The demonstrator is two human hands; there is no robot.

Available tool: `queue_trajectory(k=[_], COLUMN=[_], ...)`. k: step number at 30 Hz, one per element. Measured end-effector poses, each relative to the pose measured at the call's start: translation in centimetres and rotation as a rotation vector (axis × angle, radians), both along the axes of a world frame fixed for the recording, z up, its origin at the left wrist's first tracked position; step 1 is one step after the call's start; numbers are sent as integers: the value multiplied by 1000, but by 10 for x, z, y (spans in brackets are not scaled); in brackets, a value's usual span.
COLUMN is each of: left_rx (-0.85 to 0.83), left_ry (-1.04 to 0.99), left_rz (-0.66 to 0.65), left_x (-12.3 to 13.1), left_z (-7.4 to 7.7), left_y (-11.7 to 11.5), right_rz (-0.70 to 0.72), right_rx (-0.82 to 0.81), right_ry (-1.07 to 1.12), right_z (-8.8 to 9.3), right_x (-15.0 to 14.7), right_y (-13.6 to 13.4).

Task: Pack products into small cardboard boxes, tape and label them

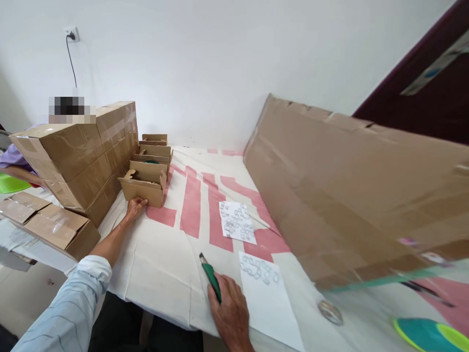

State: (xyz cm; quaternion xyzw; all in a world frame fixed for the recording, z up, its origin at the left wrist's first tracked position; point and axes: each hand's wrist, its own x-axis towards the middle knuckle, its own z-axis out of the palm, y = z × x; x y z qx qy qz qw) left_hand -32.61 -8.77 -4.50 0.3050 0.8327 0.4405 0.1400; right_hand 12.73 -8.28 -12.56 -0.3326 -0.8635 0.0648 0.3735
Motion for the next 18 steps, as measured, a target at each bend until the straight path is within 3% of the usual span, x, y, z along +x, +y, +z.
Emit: queue_trajectory(k=[2, 5, 8, 11, 13, 18], left_rx=[18, 47, 83, 120, 140, 154], left_ry=[14, 39, 60, 72, 75, 81], left_rz=[-8, 6, 42, 75, 89, 89], left_x=[6, 14, 17, 15, 13, 10], left_z=[-4, -10, -15, -18, -20, -27], left_y=[-2, -3, -2, -1, 0, 2], right_rz=[25, 133, 262, 419, 468, 485], right_rx=[-44, -211, -464, -709, -932, -1052], right_ry=[34, 96, 145, 210, 261, 316], right_z=[14, 51, 97, 134, 147, 149], right_x=[-4, -26, -76, -148, -201, -317], right_y=[3, 26, 75, 140, 181, 256])
